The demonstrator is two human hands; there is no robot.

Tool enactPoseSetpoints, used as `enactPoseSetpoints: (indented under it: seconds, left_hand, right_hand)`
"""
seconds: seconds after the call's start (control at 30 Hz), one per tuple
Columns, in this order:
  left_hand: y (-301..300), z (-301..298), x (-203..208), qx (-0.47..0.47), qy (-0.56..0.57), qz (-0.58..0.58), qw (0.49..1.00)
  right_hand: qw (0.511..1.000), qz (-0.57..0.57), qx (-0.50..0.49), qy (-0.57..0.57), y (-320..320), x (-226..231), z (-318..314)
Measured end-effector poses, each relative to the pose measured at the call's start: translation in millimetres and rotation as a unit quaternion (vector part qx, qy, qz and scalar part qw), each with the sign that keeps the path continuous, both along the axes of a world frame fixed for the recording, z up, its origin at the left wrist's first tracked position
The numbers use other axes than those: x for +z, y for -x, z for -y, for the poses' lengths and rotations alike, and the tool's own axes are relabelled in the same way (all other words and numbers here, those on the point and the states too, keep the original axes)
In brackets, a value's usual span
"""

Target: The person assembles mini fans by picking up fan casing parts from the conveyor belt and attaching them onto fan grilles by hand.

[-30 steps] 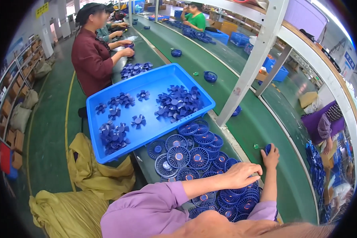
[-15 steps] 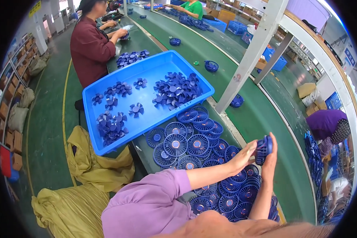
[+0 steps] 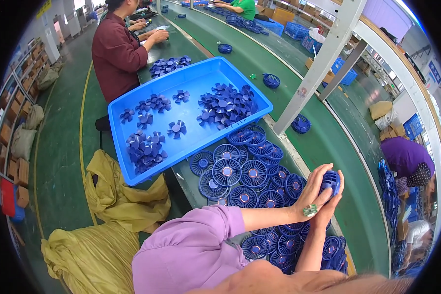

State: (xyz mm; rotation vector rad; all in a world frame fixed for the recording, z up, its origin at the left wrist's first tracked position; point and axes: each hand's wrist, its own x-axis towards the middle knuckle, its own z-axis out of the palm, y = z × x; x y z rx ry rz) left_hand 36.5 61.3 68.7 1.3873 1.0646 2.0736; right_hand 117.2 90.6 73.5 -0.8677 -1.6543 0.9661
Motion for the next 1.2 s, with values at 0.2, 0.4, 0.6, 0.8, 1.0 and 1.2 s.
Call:
enactPoseSetpoints:
  seconds: [0.2,0.4,0.6,0.8,1.0,1.2]
  left_hand:
    - [-0.6,-4.4,-2.9,0.027,-0.025,-0.037,0.999]
    - [4.2,-8.5,-11.7,0.05,-0.042,-0.065,0.996]
    - [-6.1,-21.9,-28.5,-0.005,-0.003,-0.073,0.997]
    - [-8.3,-25.6,-63.8,-0.103,0.175,-0.187,0.961]
    - [13.9,-67.4,-40.2,-0.084,0.111,-0.194,0.971]
    - [68.2,-157.7,-54.4,0.05,0.175,-0.258,0.949]
  right_hand:
    - [0.999,-0.036,-0.002,0.022,-4.3,-3.8,-1.9]
    - [0.978,-0.145,0.058,0.135,-0.6,-1.7,2.8]
    - [0.972,-0.149,0.079,0.166,-21.3,-7.2,-13.1]
    - [0.99,0.086,-0.092,0.063,-103.8,-30.5,-81.5]
    - [0.815,0.458,-0.347,-0.074,-207.1,-62.7,-101.2]
    - [0.923,0.371,-0.013,-0.096,-108.9,-18.7,-30.0]
